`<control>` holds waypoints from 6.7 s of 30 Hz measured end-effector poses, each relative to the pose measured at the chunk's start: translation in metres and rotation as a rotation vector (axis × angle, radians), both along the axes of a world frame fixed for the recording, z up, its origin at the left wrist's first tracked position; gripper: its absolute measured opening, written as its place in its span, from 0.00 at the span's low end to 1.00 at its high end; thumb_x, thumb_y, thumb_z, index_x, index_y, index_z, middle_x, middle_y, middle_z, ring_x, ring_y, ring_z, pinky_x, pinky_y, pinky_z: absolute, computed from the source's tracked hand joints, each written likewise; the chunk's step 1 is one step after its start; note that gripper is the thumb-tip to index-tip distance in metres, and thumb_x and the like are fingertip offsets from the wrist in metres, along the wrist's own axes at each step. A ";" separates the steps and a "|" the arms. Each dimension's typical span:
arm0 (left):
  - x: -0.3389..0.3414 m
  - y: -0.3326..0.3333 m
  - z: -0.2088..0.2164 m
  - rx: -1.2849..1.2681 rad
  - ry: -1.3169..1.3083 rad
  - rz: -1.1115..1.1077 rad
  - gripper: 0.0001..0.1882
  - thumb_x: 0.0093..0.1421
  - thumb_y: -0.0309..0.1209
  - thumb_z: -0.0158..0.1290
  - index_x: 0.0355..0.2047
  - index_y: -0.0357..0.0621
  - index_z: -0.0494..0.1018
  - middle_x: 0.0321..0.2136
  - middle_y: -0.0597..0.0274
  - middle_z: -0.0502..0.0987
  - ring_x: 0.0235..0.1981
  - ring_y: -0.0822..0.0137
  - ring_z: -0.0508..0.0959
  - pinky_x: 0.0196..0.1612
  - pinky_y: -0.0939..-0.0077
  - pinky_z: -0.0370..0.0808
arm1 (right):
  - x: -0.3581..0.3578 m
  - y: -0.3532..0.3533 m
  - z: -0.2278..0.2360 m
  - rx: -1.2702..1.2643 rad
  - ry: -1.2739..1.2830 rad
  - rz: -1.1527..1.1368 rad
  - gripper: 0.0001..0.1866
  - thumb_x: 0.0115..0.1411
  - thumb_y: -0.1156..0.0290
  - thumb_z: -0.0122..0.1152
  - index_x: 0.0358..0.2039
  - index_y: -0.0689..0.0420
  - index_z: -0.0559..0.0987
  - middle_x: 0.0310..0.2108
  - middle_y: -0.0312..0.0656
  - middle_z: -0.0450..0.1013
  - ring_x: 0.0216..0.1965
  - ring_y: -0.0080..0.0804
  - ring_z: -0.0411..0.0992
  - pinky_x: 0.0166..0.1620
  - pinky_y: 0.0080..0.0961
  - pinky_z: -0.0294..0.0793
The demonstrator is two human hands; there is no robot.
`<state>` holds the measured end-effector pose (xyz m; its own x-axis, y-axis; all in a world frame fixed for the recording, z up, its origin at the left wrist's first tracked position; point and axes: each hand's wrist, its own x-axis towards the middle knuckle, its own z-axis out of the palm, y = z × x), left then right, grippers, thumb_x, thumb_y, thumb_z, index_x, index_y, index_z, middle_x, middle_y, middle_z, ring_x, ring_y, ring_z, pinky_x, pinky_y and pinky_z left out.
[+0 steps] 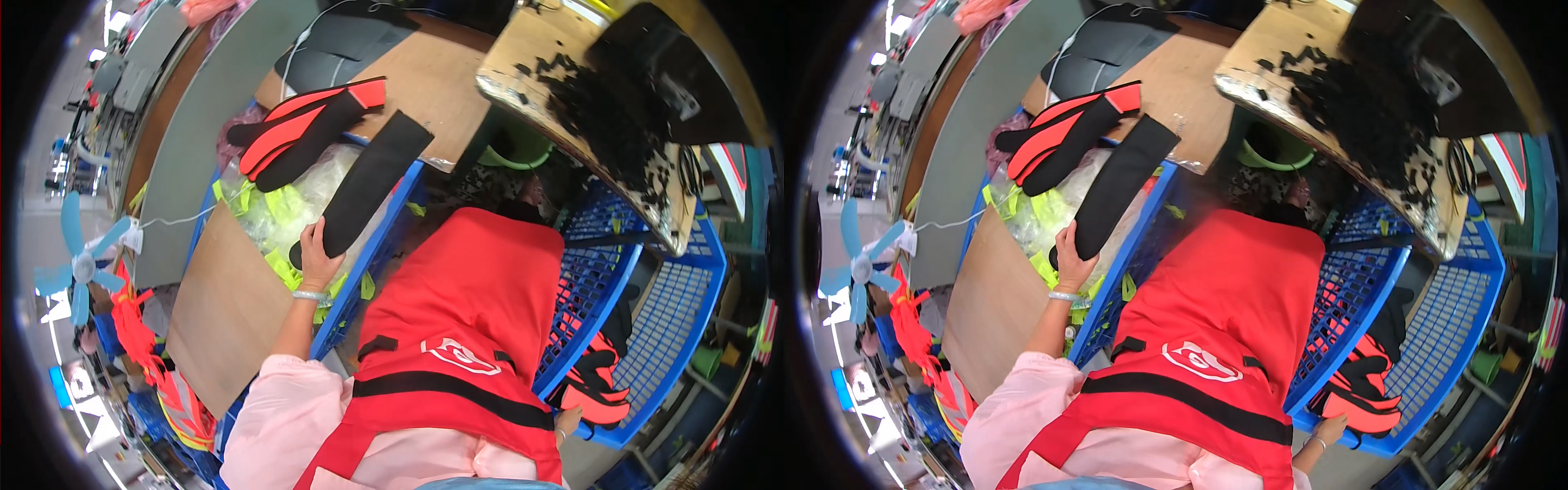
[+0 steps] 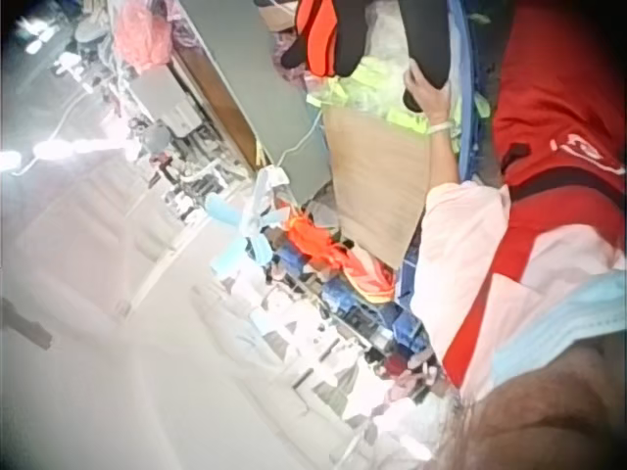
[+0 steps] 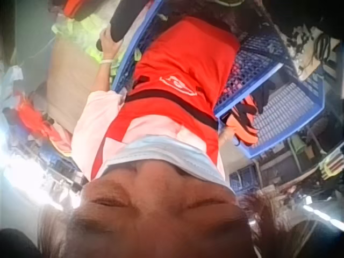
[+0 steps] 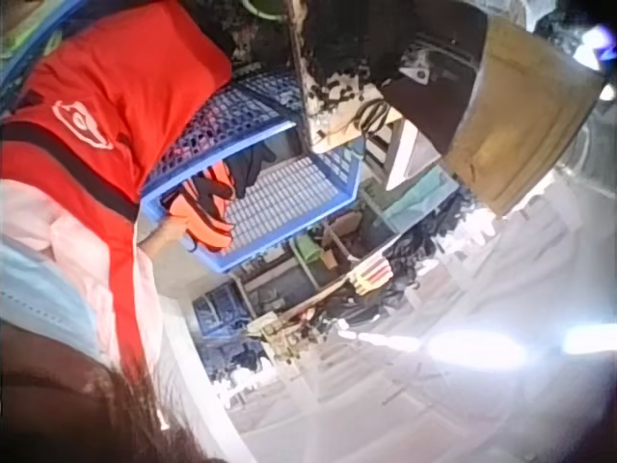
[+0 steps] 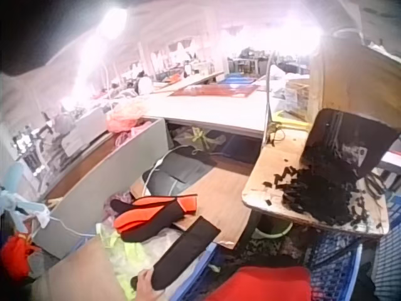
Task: The person assembles red and black safety vests by hand, attaching reflective strips and buckles to the fabric. They work at a cluttered workstation, handling individual vest components and placing the finished items into a blue plastic crate.
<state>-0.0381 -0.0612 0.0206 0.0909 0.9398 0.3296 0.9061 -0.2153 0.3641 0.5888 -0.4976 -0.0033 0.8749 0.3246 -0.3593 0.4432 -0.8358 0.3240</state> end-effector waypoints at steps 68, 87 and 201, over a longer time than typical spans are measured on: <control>0.156 0.093 0.281 -0.859 -0.739 -0.677 0.20 0.69 0.37 0.47 0.52 0.32 0.69 0.43 0.65 0.77 0.42 0.78 0.75 0.47 0.82 0.72 | -0.148 0.412 0.340 1.640 0.853 0.779 0.12 0.59 0.71 0.63 0.41 0.62 0.78 0.30 0.42 0.79 0.29 0.23 0.75 0.34 0.19 0.72; 0.210 0.120 0.138 -1.222 -1.044 -0.495 0.15 0.68 0.41 0.50 0.40 0.41 0.75 0.34 0.72 0.77 0.35 0.82 0.75 0.39 0.84 0.73 | -0.048 0.361 0.356 1.167 0.777 0.852 0.11 0.55 0.75 0.62 0.38 0.67 0.78 0.30 0.41 0.77 0.32 0.24 0.74 0.37 0.21 0.71; 0.338 0.107 0.248 -0.712 -0.657 -0.971 0.10 0.66 0.28 0.48 0.38 0.35 0.76 0.25 0.67 0.76 0.27 0.79 0.73 0.31 0.82 0.71 | -0.027 0.460 0.324 1.271 0.907 0.807 0.17 0.60 0.61 0.64 0.41 0.63 0.80 0.31 0.35 0.76 0.34 0.20 0.71 0.39 0.19 0.71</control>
<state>0.3001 0.0455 0.2684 0.8194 0.5714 0.0445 0.1193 -0.2460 0.9619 0.5622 -0.0376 0.3203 0.0537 0.9784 0.1997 0.4911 0.1482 -0.8584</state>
